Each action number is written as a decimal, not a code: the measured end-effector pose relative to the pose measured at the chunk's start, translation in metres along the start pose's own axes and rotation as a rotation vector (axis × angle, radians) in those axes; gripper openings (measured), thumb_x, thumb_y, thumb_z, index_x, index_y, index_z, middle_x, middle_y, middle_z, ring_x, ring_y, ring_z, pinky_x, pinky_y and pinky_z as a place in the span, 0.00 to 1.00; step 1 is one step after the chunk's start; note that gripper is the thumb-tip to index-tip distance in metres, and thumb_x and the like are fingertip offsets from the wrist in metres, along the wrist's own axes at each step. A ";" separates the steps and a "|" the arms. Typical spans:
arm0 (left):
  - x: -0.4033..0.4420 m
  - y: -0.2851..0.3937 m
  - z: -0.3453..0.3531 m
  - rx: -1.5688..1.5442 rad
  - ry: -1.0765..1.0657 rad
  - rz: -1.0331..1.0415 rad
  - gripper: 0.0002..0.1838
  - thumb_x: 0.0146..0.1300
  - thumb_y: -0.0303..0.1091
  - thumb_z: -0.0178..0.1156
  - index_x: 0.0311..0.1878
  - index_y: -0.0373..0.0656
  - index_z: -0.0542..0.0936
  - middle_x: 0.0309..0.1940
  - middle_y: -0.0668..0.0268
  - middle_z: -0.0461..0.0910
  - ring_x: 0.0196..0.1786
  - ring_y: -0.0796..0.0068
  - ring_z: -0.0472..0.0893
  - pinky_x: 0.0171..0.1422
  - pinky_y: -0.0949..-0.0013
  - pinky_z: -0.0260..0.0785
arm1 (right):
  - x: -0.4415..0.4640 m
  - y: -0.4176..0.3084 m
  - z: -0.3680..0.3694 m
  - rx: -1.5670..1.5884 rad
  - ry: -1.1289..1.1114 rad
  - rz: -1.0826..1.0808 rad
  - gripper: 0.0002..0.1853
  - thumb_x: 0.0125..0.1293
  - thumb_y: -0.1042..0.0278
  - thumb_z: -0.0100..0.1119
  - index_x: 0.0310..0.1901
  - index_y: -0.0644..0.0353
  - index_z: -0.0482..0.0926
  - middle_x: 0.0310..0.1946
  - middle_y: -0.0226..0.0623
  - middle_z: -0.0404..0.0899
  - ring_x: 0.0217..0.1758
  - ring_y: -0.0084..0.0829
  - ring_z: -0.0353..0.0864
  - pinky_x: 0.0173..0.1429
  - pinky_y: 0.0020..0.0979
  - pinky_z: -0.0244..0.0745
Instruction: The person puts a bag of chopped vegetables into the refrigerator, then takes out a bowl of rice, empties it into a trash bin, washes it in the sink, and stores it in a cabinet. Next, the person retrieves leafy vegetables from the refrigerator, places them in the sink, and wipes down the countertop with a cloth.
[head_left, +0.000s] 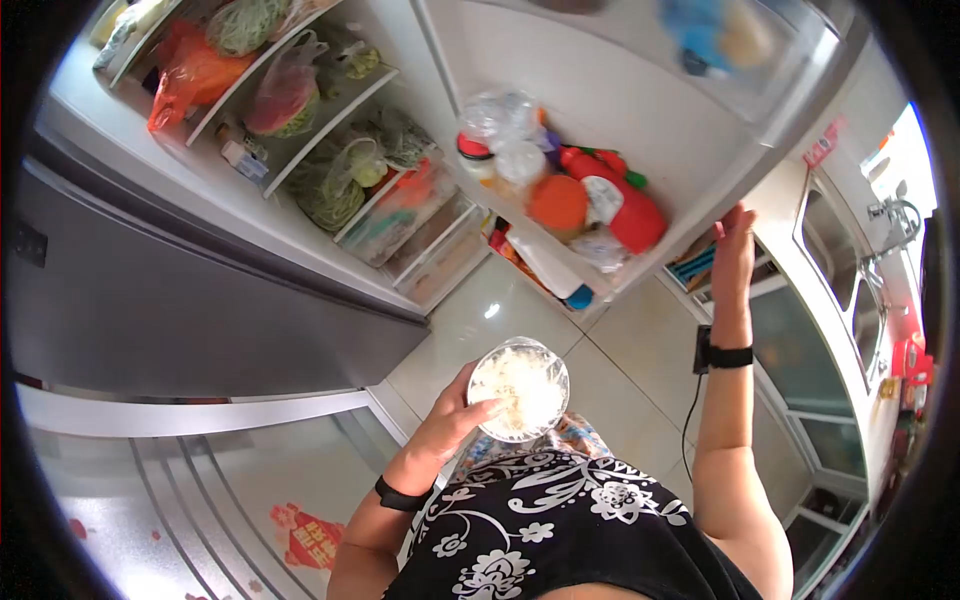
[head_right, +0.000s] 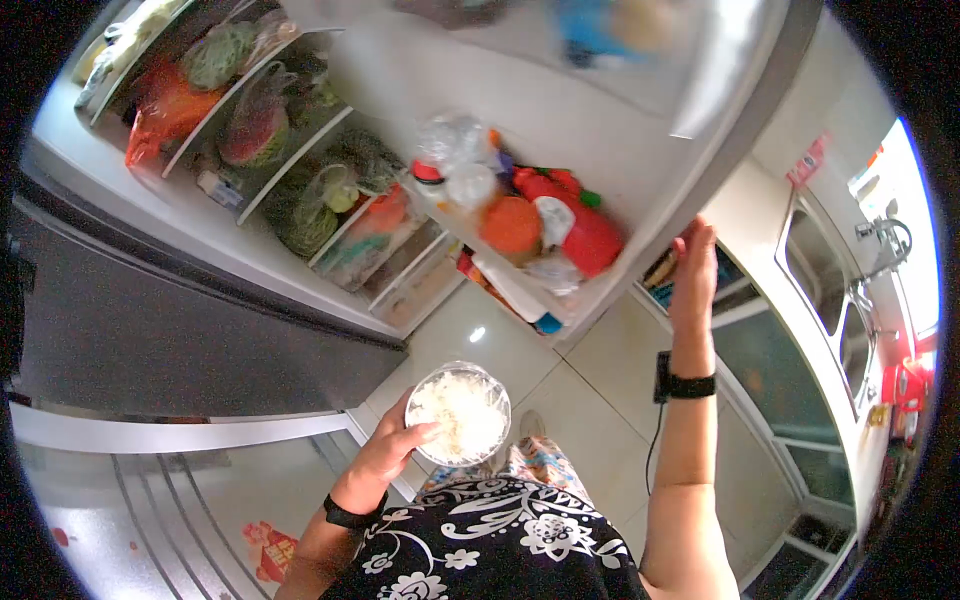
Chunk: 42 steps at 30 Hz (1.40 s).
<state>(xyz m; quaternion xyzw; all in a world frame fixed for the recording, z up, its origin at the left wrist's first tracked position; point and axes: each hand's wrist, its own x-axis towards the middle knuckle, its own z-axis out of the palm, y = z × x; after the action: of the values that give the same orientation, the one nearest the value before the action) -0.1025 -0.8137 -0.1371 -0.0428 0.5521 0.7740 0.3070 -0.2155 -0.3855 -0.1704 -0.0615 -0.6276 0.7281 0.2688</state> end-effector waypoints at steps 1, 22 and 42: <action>-0.002 -0.001 0.006 0.056 -0.061 -0.001 0.38 0.59 0.35 0.66 0.70 0.33 0.62 0.61 0.58 0.74 0.63 0.70 0.73 0.69 0.65 0.63 | -0.023 -0.003 0.005 -0.056 -0.049 -0.018 0.35 0.74 0.36 0.39 0.66 0.59 0.69 0.59 0.32 0.73 0.59 0.26 0.72 0.63 0.30 0.62; 0.014 -0.088 0.094 0.012 -0.597 -0.395 0.31 0.72 0.40 0.56 0.72 0.38 0.60 0.63 0.61 0.71 0.66 0.71 0.69 0.70 0.64 0.62 | -0.400 -0.063 -0.014 0.424 0.384 0.662 0.26 0.76 0.52 0.50 0.65 0.64 0.67 0.58 0.37 0.75 0.61 0.29 0.73 0.66 0.33 0.69; -0.071 -0.332 0.512 0.602 -1.114 -0.217 0.05 0.72 0.33 0.55 0.40 0.42 0.74 0.26 0.70 0.73 0.28 0.83 0.71 0.32 0.76 0.66 | -0.588 -0.161 -0.333 -0.414 1.053 0.301 0.22 0.76 0.55 0.51 0.62 0.63 0.70 0.51 0.37 0.78 0.53 0.27 0.73 0.60 0.30 0.69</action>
<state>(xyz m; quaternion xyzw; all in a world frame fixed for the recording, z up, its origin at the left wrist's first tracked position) 0.2684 -0.3258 -0.1852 0.3982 0.4956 0.4559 0.6229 0.4756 -0.3565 -0.2315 -0.5546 -0.5231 0.4919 0.4205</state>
